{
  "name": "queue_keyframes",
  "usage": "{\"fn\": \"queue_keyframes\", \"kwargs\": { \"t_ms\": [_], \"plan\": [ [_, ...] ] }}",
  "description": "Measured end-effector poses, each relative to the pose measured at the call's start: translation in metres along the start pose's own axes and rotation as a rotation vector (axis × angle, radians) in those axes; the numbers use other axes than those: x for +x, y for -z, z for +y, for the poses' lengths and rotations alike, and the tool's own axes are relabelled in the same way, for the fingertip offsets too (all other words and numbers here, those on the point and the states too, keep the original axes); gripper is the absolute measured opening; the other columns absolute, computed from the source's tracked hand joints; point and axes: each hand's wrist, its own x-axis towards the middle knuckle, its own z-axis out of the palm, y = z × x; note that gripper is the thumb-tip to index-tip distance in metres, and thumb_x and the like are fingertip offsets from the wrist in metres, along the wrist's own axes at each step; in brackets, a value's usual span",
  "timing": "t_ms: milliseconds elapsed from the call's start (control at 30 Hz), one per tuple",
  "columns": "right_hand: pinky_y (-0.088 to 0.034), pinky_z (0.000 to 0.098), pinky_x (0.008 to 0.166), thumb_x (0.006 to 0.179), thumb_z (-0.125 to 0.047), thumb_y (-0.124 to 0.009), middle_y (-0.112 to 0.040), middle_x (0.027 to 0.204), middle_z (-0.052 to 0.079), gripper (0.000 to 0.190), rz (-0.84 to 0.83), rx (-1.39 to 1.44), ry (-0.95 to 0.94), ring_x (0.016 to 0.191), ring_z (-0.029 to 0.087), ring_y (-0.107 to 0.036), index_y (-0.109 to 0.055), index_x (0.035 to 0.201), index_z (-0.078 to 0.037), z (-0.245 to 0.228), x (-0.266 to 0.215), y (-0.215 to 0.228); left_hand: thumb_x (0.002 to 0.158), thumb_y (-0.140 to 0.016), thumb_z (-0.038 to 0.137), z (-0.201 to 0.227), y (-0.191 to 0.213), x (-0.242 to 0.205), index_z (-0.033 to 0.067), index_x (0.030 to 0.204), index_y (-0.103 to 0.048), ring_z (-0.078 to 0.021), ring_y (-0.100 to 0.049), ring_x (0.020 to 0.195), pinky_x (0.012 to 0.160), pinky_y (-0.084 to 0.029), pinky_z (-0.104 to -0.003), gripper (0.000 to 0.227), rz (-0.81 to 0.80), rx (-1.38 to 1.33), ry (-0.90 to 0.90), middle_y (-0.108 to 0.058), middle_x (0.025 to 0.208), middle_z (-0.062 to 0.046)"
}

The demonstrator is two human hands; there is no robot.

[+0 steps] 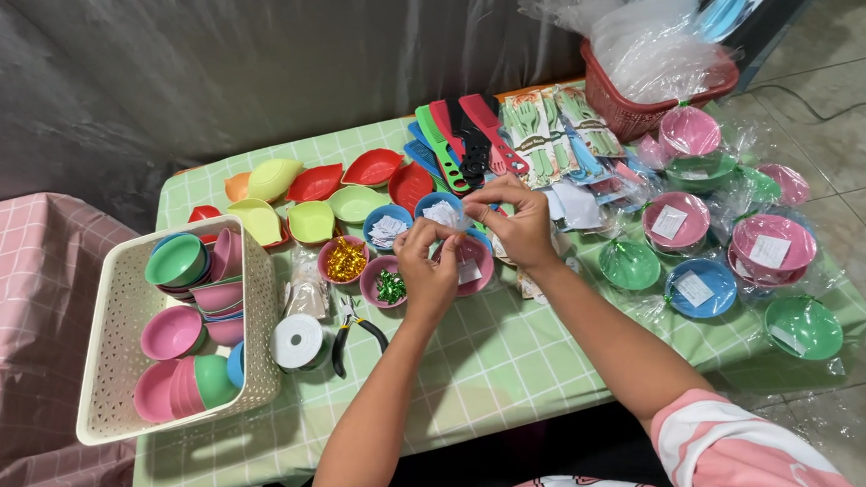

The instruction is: The person assembles sets of plastic toy dishes by placing small paper slips and decorative items into colorful bowls and containers. They handle various items one at a time, including small cups, bowls, and paper slips, and then group the completed sets together on the table.

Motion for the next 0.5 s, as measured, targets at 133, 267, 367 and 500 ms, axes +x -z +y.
{"fn": "queue_keyframes", "kwargs": {
  "t_ms": [133,267,367,500],
  "plan": [
    [-0.048,0.0301,0.092,0.094,-0.018,-0.072,-0.073,0.087,0.009,0.016,0.0,0.188,-0.127,0.089,0.013,-0.063,-0.077,0.105,-0.006,-0.019,0.01,0.009,0.086,-0.074,0.011,0.001,0.006,0.001,0.017,0.075,-0.068,-0.0191,-0.065,0.076,0.095,-0.032,-0.036,0.013,0.008,0.0,0.018,-0.062,0.076,0.004],
    [-0.044,0.0331,0.099,0.085,-0.029,-0.079,-0.074,0.096,0.006,0.032,-0.157,0.141,-0.148,0.101,0.015,-0.062,-0.076,0.11,-0.009,0.003,0.003,0.0,0.085,-0.075,0.011,-0.006,0.005,0.0,0.0175,0.075,-0.068,-0.0188,-0.065,0.076,0.095,-0.032,-0.037,0.013,0.011,0.014,0.02,-0.062,0.075,0.004],
    [-0.044,0.0317,0.095,0.084,-0.023,-0.082,-0.073,0.087,0.004,0.018,-0.143,0.03,-0.069,0.093,0.016,-0.06,-0.079,0.097,-0.011,0.021,-0.003,-0.003,0.084,-0.076,0.014,-0.009,0.001,0.0,0.0181,0.076,-0.068,-0.0185,-0.065,0.076,0.095,-0.032,-0.037,0.012,0.003,0.028,0.012,-0.061,0.075,0.005],
    [-0.046,0.0289,0.089,0.088,-0.016,-0.079,-0.07,0.077,0.005,0.007,-0.042,0.038,-0.075,0.085,0.016,-0.058,-0.079,0.085,-0.009,0.02,-0.006,-0.006,0.084,-0.078,0.015,-0.006,0.0,-0.001,0.018,0.076,-0.068,-0.0186,-0.065,0.076,0.094,-0.033,-0.036,0.012,-0.003,0.022,0.012,-0.061,0.075,0.004]
  ]
}}
